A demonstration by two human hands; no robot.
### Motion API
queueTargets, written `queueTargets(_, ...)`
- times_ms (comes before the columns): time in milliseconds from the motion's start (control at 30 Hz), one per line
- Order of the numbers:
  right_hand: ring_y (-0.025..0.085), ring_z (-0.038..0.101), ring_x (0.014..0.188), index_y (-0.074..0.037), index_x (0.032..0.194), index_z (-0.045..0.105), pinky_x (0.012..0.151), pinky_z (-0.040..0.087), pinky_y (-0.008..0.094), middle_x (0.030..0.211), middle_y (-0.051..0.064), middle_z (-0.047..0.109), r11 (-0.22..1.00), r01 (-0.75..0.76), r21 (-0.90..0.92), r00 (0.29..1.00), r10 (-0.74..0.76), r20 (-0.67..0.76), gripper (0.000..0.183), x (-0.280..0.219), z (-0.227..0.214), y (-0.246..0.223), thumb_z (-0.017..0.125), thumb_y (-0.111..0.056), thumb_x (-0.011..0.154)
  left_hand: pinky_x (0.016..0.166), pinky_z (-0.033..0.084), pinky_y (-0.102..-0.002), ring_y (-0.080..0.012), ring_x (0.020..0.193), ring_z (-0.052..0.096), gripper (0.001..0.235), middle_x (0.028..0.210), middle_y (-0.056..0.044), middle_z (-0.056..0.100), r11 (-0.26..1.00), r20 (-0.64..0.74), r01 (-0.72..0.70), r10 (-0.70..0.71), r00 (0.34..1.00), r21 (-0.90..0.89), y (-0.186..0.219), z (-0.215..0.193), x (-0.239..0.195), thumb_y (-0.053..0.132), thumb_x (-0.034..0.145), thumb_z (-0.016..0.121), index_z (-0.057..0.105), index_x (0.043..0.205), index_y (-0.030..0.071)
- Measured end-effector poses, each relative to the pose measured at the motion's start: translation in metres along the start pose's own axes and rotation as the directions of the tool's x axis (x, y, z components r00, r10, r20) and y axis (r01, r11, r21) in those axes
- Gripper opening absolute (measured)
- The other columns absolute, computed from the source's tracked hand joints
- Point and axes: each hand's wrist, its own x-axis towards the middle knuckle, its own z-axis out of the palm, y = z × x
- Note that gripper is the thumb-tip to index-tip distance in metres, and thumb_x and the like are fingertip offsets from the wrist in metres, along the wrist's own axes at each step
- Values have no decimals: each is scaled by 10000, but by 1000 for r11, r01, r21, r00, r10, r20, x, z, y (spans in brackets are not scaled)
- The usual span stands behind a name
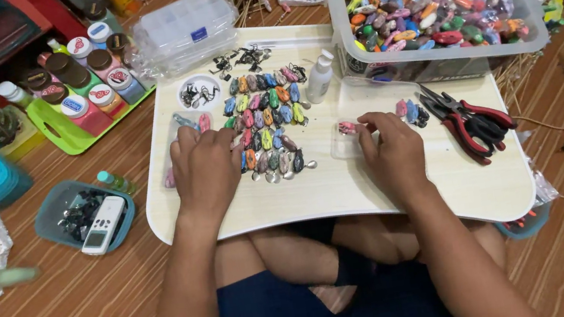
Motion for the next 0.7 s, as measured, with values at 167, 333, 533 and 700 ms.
queueTargets(167, 222, 663, 609, -158, 1017, 750, 610, 547, 326, 781, 34, 708, 999, 17, 49, 1000, -16, -26, 125, -4, -3, 10, 768, -78, 924, 779, 456, -405, -285, 928, 583, 178, 755, -38, 670, 999, 73, 29, -31, 997, 33, -1, 8, 3, 290, 809, 799, 732, 939, 189)
queueTargets(333, 222, 663, 587, -158, 1020, 757, 583, 549, 329, 787, 37, 719, 998, 0, 59, 1000, 2, -26, 154, -2, -7, 18, 810, -92, 892, 790, 466, -421, -296, 945, 597, 176, 744, -44, 683, 997, 128, 53, -60, 990, 63, -4, 14, 5, 301, 812, 787, 718, 935, 196)
queueTargets(533, 243, 674, 606, -177, 1036, 751, 602, 554, 356, 806, 35, 712, 995, -43, 86, 999, 43, -6, 263, -1, -5, 32, 871, -138, 805, 796, 501, -439, -307, 941, 618, 150, 743, -44, 683, 996, 101, 80, -83, 991, 32, -4, 19, 4, 255, 788, 778, 694, 906, 216)
queueTargets(700, 220, 677, 628, -200, 1012, 750, 629, 562, 336, 788, 10, 703, 996, -79, 41, 996, 77, 44, 265, -2, -3, 33, 900, -229, 795, 788, 518, -417, -296, 896, 653, 164, 754, -47, 693, 993, -15, 113, -113, 993, -31, 4, 3, 2, 211, 774, 767, 696, 923, 212)
